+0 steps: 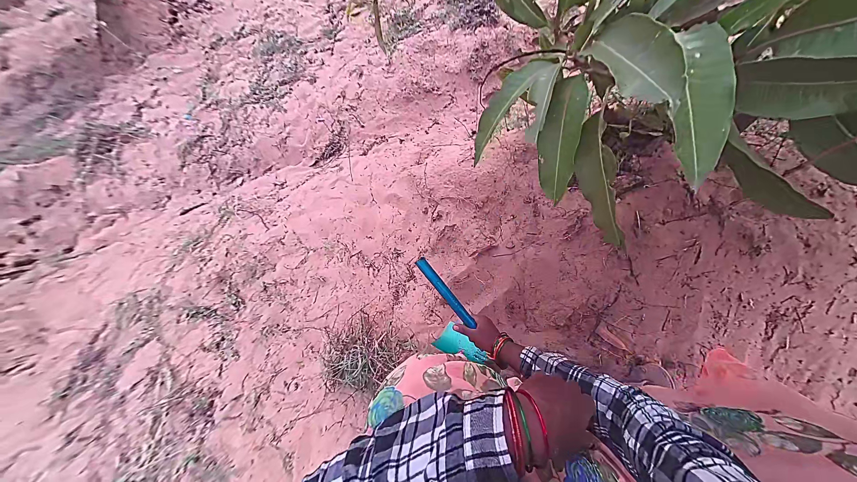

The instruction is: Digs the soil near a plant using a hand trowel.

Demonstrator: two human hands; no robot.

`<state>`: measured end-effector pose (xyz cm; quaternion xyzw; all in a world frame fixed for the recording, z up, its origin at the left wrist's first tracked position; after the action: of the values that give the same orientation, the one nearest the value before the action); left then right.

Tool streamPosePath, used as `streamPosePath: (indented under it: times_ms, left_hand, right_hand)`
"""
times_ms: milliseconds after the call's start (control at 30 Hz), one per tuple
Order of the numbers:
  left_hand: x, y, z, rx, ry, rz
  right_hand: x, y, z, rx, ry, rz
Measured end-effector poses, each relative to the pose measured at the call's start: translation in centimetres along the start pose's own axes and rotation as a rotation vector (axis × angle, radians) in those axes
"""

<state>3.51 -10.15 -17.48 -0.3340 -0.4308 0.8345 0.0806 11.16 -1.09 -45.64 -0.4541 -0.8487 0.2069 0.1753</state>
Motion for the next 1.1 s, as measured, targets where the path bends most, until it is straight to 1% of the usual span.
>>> streamPosePath:
  times_ms: [67, 133, 200, 300, 367, 433, 467, 533, 567, 600, 633, 667, 700, 733, 767, 800, 833, 867, 900, 967, 1000, 1100]
  left_hand:
    - [-0.1, 0.5, -0.4, -0.021, -0.014, -0.049]
    - [0.0, 1.0, -0.9, -0.015, -0.017, -0.069]
    - [0.3, 1.6, -1.4, 0.017, -0.007, -0.042]
    - [-0.3, 1.3, -1.9, 0.039, -0.052, 0.003]
    - [-0.6, 0.9, -2.4, 0.035, -0.070, 0.023]
    - [-0.7, 0.4, -2.7, 0.039, -0.083, 0.060]
    - [-0.5, 0.1, -2.9, 0.041, -0.090, 0.074]
    - [-0.2, -0.3, -3.1, 0.044, -0.098, 0.093]
    - [0.0, -0.4, -3.3, 0.045, -0.101, 0.104]
    - [0.3, -0.2, -3.5, 0.039, -0.094, 0.119]
    - [0.6, 0.0, -3.8, 0.024, -0.075, 0.135]
    - [0.5, 0.0, -3.8, 0.005, -0.071, 0.135]
    - [0.1, -0.3, -3.6, -0.014, -0.085, 0.127]
    - [-0.2, -0.3, -3.4, -0.027, -0.098, 0.127]
    - [0.0, 0.2, -3.3, -0.018, -0.092, 0.155]
    - [0.1, 0.6, -3.1, 0.003, -0.081, 0.167]
    - [-0.1, 0.6, -2.7, 0.021, -0.064, 0.150]
    - [-0.6, 0.4, -2.2, 0.036, -0.040, 0.119]
    - [-0.9, 0.2, -1.6, 0.045, -0.025, 0.104]
    - [-0.6, 0.3, -1.1, 0.041, -0.019, 0.112]
    - [-0.1, 0.7, -1.2, 0.031, -0.010, 0.124]
    - [1.0, 1.2, -1.5, -0.003, -0.032, 0.147]
  right_hand:
    - [-0.1, 2.0, 1.3, 0.005, 0.000, 0.038]
    - [-2.6, 4.2, 1.5, -0.005, -0.044, 0.135]
    - [-7.5, 6.0, 0.6, -0.008, -0.047, 0.262]
    - [-16.6, 6.5, -1.7, -0.010, 0.081, 0.479]
    - [-22.0, 5.0, -4.3, -0.025, 0.094, 0.572]
    - [-26.6, 2.8, -6.6, -0.061, -0.018, 0.649]
    - [-28.5, 1.0, -7.7, -0.083, -0.122, 0.718]
    - [-32.4, -2.1, -10.9, -0.203, -0.305, 0.940]
    - [-34.3, -4.0, -13.9, -0.195, -0.313, 0.962]
    - [-36.7, -5.2, -17.3, -0.231, -0.268, 1.029]
    - [-39.2, -6.0, -19.9, -0.266, -0.210, 1.096]
    - [-41.5, -6.4, -21.3, -0.330, -0.152, 1.136]
    - [-43.3, -6.5, -21.9, -0.400, -0.132, 1.111]
    - [-45.1, -6.2, -21.7, -0.481, -0.155, 1.043]
    - [-45.8, -6.3, -21.4, -0.563, -0.172, 0.992]
    - [-44.8, -7.1, -21.5, -0.551, -0.124, 0.913]
    - [-42.8, -7.3, -21.1, -0.506, -0.040, 0.876]
    - [-39.6, -7.8, -20.5, -0.417, 0.053, 0.808]
    - [-36.0, -8.2, -19.1, -0.293, 0.111, 0.697]
    - [-29.1, -7.0, -14.0, -0.133, 0.158, 0.463]
    - [-25.8, -6.4, -11.6, -0.075, 0.158, 0.389]
    - [-17.3, -5.2, -3.5, 0.151, -0.001, 0.224]
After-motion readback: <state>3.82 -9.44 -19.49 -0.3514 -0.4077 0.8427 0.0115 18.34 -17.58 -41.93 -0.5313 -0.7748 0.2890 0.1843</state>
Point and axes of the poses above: each hand's wrist, its own y-axis towards the middle knuckle, its own x-axis out of the palm, z = x × y, the point moved 4 cm from there along y, towards the middle knuckle, and after that the axes turned 11 degrees about y, right-handed, at the moved point
